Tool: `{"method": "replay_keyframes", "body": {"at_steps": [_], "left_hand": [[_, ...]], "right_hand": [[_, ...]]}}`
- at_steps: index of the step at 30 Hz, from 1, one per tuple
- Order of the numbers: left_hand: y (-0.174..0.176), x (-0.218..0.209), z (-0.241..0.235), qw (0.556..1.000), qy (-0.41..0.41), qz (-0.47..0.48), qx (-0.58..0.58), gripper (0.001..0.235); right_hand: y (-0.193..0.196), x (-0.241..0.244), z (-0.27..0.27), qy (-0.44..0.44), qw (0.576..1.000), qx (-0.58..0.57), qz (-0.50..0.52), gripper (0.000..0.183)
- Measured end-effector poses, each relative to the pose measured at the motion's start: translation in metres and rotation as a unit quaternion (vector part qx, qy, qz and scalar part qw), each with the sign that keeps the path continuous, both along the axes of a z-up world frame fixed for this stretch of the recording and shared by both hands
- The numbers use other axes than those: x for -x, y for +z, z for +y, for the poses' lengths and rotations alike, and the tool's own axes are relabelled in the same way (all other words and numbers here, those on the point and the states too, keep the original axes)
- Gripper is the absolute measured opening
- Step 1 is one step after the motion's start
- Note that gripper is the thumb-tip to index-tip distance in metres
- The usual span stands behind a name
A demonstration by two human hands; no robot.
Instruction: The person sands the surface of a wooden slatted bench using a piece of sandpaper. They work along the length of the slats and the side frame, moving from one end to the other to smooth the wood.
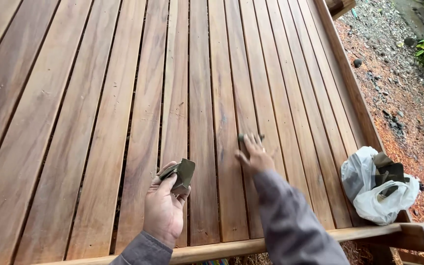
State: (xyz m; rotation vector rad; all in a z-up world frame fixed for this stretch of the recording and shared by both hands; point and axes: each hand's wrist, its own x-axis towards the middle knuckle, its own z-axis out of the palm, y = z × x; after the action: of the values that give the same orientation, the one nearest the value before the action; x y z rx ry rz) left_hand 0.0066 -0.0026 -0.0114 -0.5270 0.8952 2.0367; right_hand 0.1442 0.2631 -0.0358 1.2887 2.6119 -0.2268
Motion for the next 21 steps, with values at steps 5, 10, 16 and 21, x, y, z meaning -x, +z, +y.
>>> {"method": "replay_keyframes", "body": {"at_steps": [5, 10, 16, 21], "left_hand": [[-0.009, -0.002, 0.000, 1.000, -0.006, 0.010, 0.006, 0.027], [0.001, -0.002, -0.002, 1.000, -0.020, -0.001, 0.008, 0.027], [0.005, 0.005, -0.005, 1.000, 0.001, 0.003, -0.007, 0.026], [-0.008, 0.002, -0.004, 1.000, -0.023, 0.013, 0.004, 0.028]], "right_hand": [[0.005, 0.041, 0.036, -0.042, 0.997, 0.011, 0.058, 0.100], [-0.019, -0.046, -0.026, 0.043, 0.996, -0.038, 0.063, 0.087], [-0.014, -0.072, -0.064, 0.013, 0.998, -0.057, -0.006, 0.092], [0.030, 0.020, -0.011, -0.041, 0.999, -0.007, -0.016, 0.096]]}}
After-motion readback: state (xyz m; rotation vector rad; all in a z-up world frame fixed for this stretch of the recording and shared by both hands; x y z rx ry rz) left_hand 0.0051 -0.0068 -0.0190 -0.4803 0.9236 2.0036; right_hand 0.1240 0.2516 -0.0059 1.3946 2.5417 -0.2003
